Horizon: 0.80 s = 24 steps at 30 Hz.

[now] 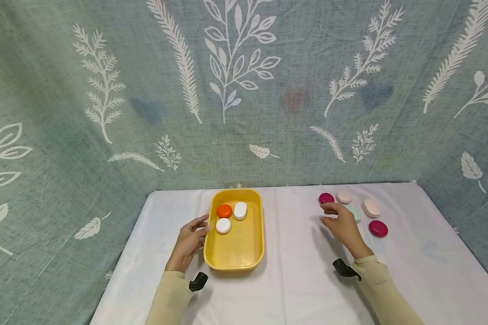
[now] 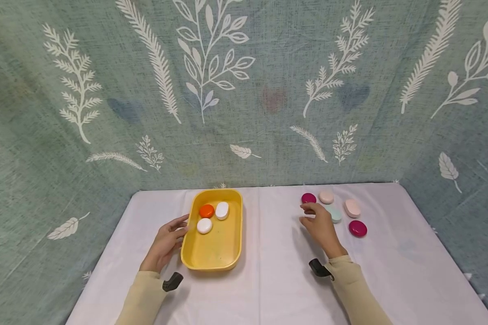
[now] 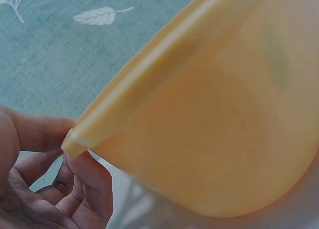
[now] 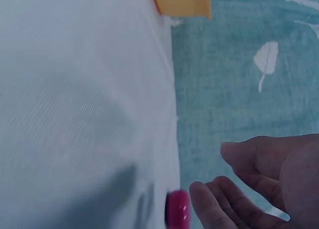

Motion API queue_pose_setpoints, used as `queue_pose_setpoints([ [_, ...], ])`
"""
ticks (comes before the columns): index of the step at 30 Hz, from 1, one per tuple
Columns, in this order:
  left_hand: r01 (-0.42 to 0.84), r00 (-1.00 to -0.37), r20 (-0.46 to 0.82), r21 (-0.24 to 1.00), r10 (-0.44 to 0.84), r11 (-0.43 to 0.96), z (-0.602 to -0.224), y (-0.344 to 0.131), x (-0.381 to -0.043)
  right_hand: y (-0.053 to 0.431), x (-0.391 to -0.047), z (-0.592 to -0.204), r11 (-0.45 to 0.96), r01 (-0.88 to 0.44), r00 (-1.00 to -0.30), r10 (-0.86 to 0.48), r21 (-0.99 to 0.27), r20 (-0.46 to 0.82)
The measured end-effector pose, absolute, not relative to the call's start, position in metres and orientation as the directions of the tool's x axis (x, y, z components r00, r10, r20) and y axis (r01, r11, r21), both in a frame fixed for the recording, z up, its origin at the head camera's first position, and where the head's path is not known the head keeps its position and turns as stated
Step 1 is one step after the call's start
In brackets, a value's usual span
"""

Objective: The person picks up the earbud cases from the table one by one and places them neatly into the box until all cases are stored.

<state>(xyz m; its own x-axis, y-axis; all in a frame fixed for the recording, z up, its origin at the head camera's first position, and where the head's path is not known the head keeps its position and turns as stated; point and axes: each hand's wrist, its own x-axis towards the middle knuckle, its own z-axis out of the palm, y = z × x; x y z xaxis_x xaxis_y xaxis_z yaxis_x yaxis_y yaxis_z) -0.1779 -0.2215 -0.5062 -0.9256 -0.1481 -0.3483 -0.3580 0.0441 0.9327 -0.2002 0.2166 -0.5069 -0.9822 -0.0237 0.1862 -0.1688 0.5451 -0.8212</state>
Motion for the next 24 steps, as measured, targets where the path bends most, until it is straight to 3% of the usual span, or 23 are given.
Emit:
queue_pose_setpoints([
  [24,-0.355,-0.925,-0.343,0.933,-0.161,0.053,-0.507,-0.22,-0.179,0.241,-0.223,-0.51,0.623,-0.151,-0.98,0.007,-0.767,0.199],
])
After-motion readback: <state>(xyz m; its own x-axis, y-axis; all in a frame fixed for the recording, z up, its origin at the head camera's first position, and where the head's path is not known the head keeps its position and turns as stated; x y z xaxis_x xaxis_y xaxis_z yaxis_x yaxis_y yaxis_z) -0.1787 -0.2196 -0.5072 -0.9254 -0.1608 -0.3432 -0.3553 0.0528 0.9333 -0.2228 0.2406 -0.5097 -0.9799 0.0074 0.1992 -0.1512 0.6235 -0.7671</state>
